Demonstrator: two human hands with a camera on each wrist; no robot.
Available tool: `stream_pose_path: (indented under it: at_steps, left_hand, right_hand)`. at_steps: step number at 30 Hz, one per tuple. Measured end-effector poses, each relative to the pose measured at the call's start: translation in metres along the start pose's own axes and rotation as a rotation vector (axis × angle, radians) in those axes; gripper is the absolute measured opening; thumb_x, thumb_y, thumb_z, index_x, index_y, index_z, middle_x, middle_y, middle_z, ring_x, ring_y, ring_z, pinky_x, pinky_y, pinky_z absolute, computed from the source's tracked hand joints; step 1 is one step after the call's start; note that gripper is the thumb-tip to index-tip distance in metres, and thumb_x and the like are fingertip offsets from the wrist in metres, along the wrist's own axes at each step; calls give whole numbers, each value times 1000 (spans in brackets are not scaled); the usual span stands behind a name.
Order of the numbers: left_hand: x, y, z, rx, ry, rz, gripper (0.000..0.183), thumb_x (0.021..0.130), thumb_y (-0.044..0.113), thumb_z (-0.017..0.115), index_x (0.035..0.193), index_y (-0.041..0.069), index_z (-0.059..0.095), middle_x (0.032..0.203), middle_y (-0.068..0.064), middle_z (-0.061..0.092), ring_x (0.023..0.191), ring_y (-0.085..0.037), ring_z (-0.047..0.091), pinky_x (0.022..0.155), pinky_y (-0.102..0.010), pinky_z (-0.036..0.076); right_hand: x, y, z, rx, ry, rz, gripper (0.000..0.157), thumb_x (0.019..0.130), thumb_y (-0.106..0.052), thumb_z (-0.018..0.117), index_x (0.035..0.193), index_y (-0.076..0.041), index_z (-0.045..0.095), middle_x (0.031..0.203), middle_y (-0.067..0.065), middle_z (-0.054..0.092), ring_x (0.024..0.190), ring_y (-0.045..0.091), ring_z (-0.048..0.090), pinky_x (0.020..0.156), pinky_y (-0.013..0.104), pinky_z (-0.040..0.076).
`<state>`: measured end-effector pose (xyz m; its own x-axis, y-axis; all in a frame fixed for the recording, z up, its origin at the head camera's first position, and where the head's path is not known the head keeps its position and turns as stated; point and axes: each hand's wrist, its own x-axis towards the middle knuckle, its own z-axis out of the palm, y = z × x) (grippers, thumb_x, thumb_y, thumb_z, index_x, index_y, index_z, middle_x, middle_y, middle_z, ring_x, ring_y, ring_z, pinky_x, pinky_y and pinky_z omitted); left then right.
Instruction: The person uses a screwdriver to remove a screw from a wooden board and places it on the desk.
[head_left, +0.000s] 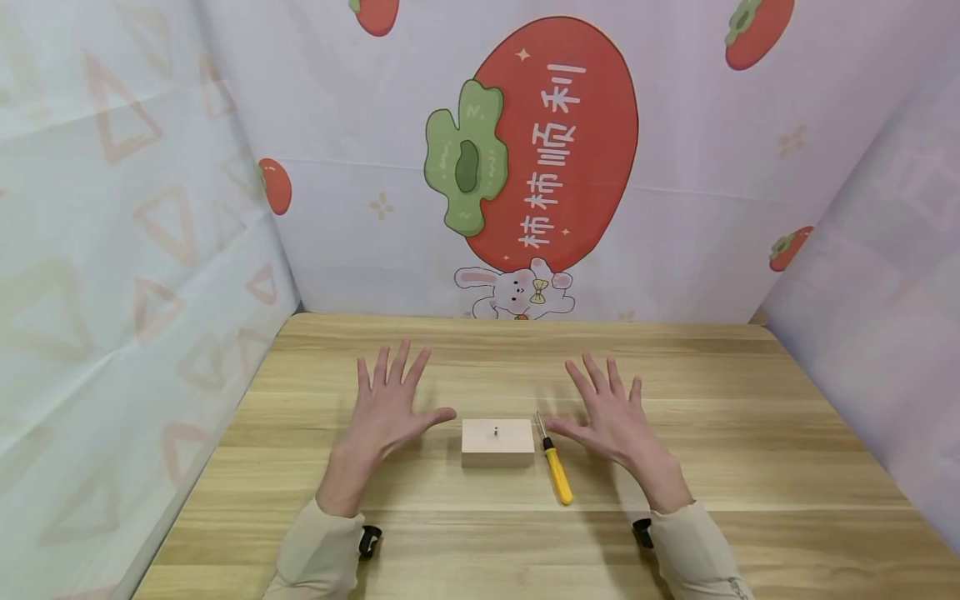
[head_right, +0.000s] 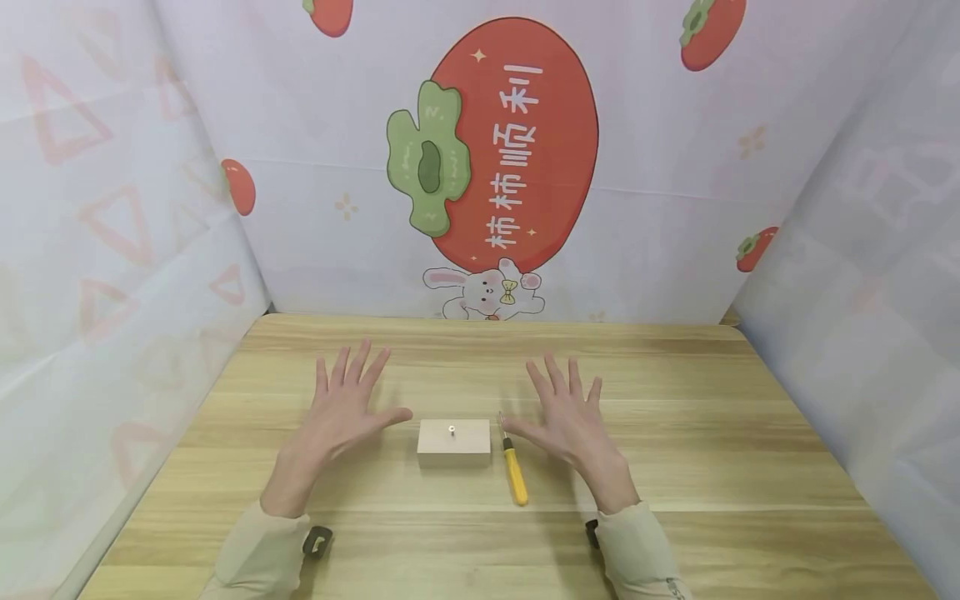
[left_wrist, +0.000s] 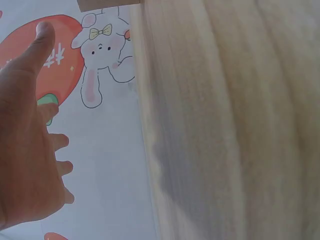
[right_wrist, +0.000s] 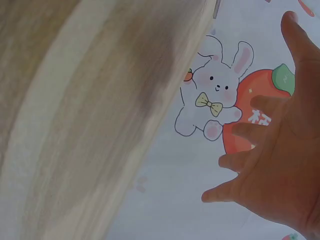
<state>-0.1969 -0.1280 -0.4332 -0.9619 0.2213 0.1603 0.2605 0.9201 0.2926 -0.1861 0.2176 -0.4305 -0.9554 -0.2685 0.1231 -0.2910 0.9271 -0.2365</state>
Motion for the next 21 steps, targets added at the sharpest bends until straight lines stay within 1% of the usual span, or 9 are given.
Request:
stream_pose_path:
  at_steps: [4, 8, 10, 12, 15, 18, 21]
  left_hand:
    - [0, 1, 0, -13, 3, 0, 104, 79, 78, 57, 160, 23, 20, 167, -14, 11, 154, -40, -1, 118, -66, -7]
    - [1, 1, 0, -50, 13, -7, 95, 84, 68, 63, 158, 21, 26, 166, -15, 15, 153, -41, 3, 118, -66, -3]
    - [2, 1, 1, -70, 23, -11, 89, 86, 61, 65, 157, 20, 30, 165, -15, 20, 152, -42, 8, 119, -65, 1]
    - [2, 1, 0, -88, 28, -14, 85, 88, 58, 65, 156, 19, 32, 163, -15, 25, 151, -43, 14, 119, -65, 5]
    - [2, 1, 0, -114, 33, -7, 81, 90, 55, 65, 154, 17, 36, 160, -14, 32, 148, -43, 23, 119, -64, 10]
    - [2, 2, -2, -140, 46, 23, 75, 91, 53, 65, 151, 14, 42, 157, -14, 39, 145, -40, 32, 119, -62, 17]
    - [3, 3, -4, -164, 61, 62, 68, 92, 50, 66, 146, 12, 49, 151, -13, 48, 140, -36, 42, 116, -58, 27]
  right_hand:
    - [-1, 1, 0, 8, -4, 4, 99, 83, -70, 61, 158, -16, 28, 165, 16, 17, 150, 50, 8, 107, 81, 5]
    - [-1, 2, -1, 8, -7, 30, 89, 88, -62, 62, 156, -14, 31, 162, 18, 25, 149, 50, 15, 108, 79, 8]
    - [-1, 3, -2, 3, -4, 45, 83, 91, -57, 63, 155, -13, 34, 159, 19, 31, 147, 49, 19, 109, 79, 10]
    - [-1, 4, -3, -1, -1, 52, 78, 93, -53, 63, 154, -12, 36, 157, 19, 35, 146, 49, 22, 110, 77, 12]
    - [-2, 4, -5, 3, 12, 37, 74, 93, -48, 64, 152, -12, 38, 154, 19, 40, 145, 48, 27, 111, 74, 16]
    - [-3, 4, -6, 9, 27, 6, 71, 93, -44, 66, 151, -11, 41, 149, 18, 46, 141, 47, 35, 111, 71, 22]
    - [-4, 4, -7, 10, 37, -21, 69, 93, -43, 67, 149, -11, 43, 145, 17, 51, 135, 46, 43, 110, 68, 28]
